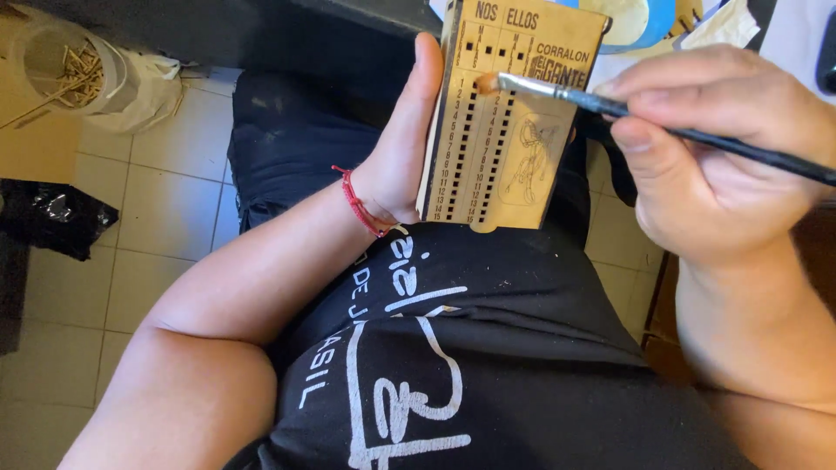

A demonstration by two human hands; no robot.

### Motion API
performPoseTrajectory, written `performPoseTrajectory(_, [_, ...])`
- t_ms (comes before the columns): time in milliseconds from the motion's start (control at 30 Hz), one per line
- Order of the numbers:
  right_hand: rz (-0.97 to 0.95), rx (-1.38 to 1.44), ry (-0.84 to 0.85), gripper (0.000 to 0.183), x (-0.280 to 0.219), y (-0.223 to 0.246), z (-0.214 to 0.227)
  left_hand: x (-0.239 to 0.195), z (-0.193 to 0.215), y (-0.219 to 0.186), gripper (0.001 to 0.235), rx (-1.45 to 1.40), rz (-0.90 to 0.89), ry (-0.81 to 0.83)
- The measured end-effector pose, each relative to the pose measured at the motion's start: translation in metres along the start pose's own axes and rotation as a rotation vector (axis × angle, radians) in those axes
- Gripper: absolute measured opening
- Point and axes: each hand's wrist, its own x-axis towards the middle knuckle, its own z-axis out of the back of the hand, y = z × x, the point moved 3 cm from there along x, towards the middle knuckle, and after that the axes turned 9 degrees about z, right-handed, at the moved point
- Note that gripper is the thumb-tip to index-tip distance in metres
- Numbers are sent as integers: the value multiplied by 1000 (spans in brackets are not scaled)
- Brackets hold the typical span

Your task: Applying varnish or glue to laser-cut wooden box components using a paintbrush

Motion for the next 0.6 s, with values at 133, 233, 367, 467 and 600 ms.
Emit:
performPoseTrajectory(133, [30,63,131,6,26,31,-7,0,0,2,91,-53,-9,0])
performPoseTrajectory(233, [-5,177,321,12,31,39,-13,-1,-2,3,90,-87,11,59])
performPoseTrajectory(367, [81,38,160,8,11,5,5,3,0,6,91,-22,49,-3])
performPoseTrajectory(467, [130,56,226,10,24,21,2,3,-2,4,90,-49,17,-27])
performPoseTrajectory(600, [119,216,327,14,30,44,-14,1,1,10,90,-218,87,78])
